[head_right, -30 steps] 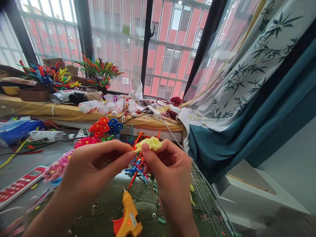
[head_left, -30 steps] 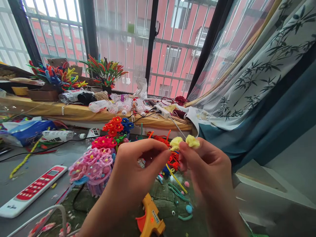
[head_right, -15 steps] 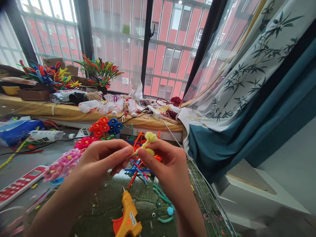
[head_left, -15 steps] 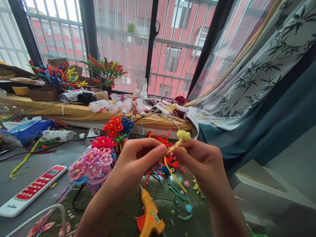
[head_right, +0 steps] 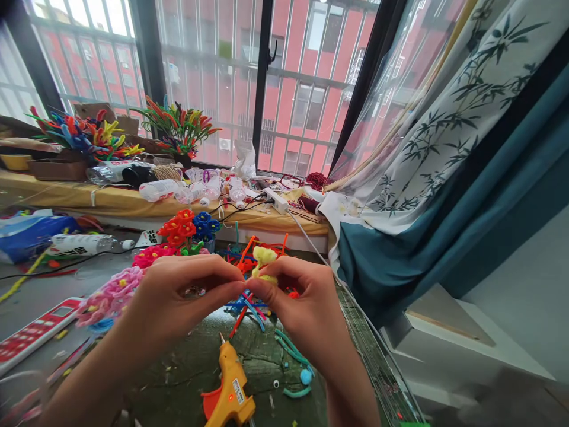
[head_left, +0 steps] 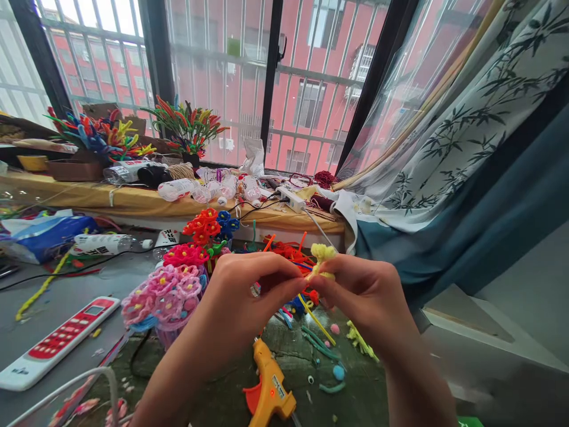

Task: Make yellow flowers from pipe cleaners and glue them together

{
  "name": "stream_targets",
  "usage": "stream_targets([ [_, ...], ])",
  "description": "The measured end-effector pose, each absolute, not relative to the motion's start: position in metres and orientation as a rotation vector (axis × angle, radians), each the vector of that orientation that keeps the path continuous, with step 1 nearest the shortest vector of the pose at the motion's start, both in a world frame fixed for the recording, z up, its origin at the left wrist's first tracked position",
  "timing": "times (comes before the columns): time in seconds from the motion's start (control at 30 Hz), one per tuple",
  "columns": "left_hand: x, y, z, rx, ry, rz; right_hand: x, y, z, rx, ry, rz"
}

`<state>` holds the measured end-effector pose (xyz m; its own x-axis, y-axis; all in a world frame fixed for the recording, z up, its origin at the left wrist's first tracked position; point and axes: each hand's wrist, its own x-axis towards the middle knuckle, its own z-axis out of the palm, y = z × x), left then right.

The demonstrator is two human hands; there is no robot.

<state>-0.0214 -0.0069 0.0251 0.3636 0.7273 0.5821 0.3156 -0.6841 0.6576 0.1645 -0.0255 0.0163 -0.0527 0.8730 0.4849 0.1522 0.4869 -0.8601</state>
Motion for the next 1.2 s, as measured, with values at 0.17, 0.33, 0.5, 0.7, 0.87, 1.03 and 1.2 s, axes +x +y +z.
stream_targets([
  [0.17, -0.0205, -0.006, 0.0263, 2.289, 0.79, 1.285, 0.1632, -0.0262, 0.0172, -0.894, -1.569, 0.819],
  [0.33, -0.021, -0.0073, 0.0272, 2.372, 0.779, 1.341, 0.1612, -0.0235, 0.0185, -0.9, -1.54, 0.913],
  [0.5, -0.0248, -0.0062, 0.0275, 2.321, 0.791, 1.23, 0.1607, -0.0235, 0.0158, -0.893, -1.524, 0.883],
  [0.7, -0.0242, -0.0052, 0.0275, 2.252, 0.771, 1.179, 0.1605, -0.0251, 0.016, -0.888, -1.512, 0.861],
  [0.87, -0.0224, -0.0054, 0.0299, 2.166, 0.745, 1.149, 0.1601, -0.026, 0.0177, -0.889, -1.548, 0.754],
  [1.03, -0.022, -0.0065, 0.0303, 2.154, 0.731, 1.135, 0.1596, -0.0255, 0.0193, -0.884, -1.566, 0.735],
  [1.2, -0.0214, -0.0077, 0.0283, 2.205, 0.759, 1.185, 0.1621, -0.0256, 0.0186, -0.865, -1.489, 0.946],
])
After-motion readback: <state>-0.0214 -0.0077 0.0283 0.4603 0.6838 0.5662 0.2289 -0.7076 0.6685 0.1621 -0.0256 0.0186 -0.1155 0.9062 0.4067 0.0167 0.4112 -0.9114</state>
